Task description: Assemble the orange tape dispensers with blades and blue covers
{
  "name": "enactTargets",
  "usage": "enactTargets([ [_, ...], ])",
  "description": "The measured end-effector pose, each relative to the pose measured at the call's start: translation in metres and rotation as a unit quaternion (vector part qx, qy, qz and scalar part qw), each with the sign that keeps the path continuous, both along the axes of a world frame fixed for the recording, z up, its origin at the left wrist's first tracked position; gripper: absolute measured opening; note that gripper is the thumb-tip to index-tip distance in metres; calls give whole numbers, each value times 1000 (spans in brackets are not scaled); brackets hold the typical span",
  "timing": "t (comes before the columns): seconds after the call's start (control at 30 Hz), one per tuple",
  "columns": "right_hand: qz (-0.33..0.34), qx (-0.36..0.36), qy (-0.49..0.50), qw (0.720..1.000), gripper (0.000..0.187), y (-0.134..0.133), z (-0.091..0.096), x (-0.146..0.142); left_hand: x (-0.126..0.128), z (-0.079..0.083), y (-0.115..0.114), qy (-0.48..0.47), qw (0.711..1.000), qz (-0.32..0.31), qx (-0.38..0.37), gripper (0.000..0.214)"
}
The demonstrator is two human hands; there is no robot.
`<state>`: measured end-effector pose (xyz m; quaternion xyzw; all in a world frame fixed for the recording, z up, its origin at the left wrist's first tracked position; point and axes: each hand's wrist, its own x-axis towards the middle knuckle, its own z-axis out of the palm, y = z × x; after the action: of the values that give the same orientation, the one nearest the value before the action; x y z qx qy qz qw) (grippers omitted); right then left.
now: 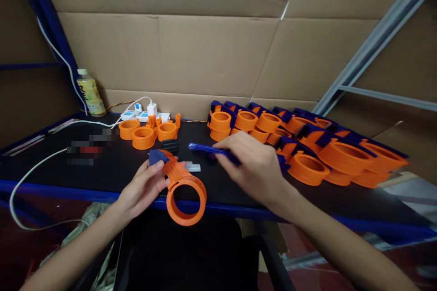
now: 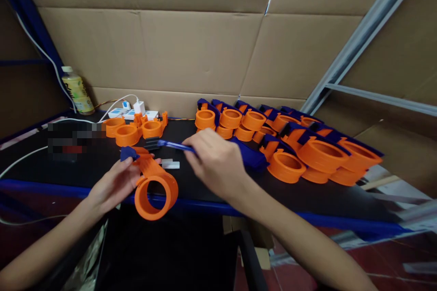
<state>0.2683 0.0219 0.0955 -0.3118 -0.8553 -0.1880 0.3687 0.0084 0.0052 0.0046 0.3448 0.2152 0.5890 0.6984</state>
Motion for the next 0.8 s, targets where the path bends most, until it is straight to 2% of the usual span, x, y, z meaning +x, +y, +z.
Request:
enactTargets([
  [0.07, 26, 30, -36, 999, 12, -14, -2, -23, 1, -2, -2, 7, 1000, 12, 11, 21],
  [0.17, 22, 60, -74, 995, 17, -20, -6, -40, 3, -4, -6, 12, 999, 38, 24, 20],
  [0.27, 11, 72, -98, 993, 20, -16, -10, -42, 4, -5, -8, 10, 999, 48, 21, 21],
  [0.5, 6, 52, -99, 994, 20, -12, -25, -35, 4, -4, -6, 18, 998, 53, 6, 25],
  [0.67, 13, 8, -124, 992, 19, -22, -25, -38, 5, -2, -9, 26, 997, 69, 23, 20],
  [0.8, 72, -102, -109, 986, 17, -29, -19, -38, 7, 3, -11, 42, 997, 55, 20, 24],
])
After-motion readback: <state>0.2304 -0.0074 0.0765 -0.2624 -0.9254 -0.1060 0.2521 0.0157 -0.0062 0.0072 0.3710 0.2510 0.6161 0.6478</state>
